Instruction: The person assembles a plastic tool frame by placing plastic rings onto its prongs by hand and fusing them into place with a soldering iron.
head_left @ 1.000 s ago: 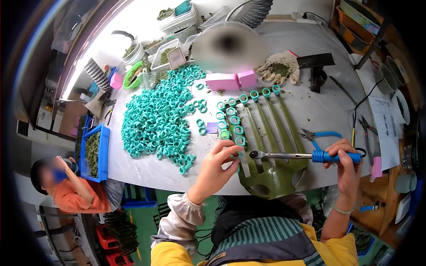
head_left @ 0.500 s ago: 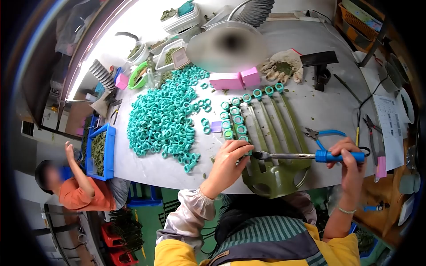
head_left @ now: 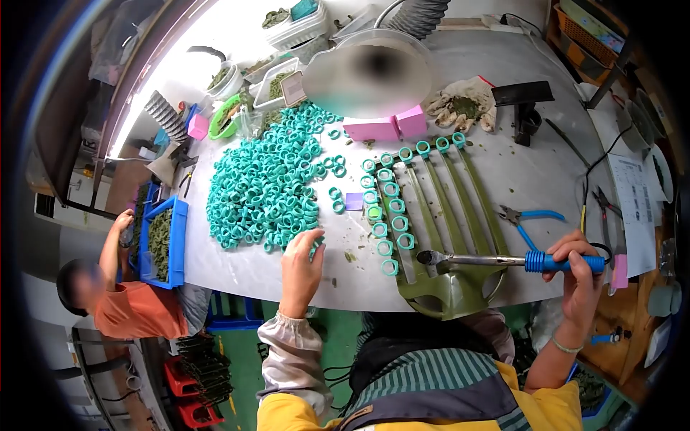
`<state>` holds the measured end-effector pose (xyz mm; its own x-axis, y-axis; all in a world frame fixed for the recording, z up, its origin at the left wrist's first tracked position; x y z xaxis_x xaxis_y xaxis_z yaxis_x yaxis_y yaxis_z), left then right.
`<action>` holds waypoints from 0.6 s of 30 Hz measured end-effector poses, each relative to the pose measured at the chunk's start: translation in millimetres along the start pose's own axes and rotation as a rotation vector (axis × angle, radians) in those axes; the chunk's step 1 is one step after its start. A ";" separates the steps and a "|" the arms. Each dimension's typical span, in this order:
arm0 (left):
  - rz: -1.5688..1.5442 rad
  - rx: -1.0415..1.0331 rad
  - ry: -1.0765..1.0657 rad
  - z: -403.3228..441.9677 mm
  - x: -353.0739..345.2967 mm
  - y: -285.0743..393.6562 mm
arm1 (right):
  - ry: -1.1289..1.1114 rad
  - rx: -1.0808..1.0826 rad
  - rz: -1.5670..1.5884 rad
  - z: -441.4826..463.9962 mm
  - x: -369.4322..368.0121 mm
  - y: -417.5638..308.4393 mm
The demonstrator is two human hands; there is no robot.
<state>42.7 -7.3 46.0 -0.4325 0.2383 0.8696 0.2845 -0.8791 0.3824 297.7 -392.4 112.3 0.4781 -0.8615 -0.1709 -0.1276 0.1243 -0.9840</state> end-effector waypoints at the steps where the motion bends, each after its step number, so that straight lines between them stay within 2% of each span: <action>1: -0.193 0.114 0.046 6.8 4.6 16.6 | 0.004 -0.001 -0.001 -0.8 1.2 -0.1; 4: -0.786 0.313 0.036 8.7 0.2 34.3 | 0.016 0.006 -0.006 -2.4 2.3 -1.8; 8: -0.896 0.364 -0.102 10.3 7.2 60.6 | 0.026 -0.003 -0.006 -4.5 5.3 -2.8; 9: -0.886 0.235 -0.075 11.6 7.6 67.4 | 0.025 -0.004 -0.006 -5.1 6.0 -3.3; 12: -0.783 0.173 -0.173 12.3 10.3 91.2 | 0.017 -0.002 -0.003 -5.7 6.7 -3.9; 18: -0.479 -0.211 -0.163 16.5 -3.9 133.9 | -0.008 -0.016 0.000 -6.4 10.2 -1.0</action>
<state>96.5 -119.2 99.0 -0.3288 0.6784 0.6570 -0.0970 -0.7163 0.6910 297.1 -404.5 111.8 0.4853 -0.8574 -0.1711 -0.1417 0.1160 -0.9831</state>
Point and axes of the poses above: each hand's wrist, its own z-axis towards the middle knuckle, its own x-axis out of the back of the hand, y = z × x, the point moved 3 cm from there along z, towards the middle knuckle, and after that the axes turned 11 degrees about -x, right-handed, at the moved point
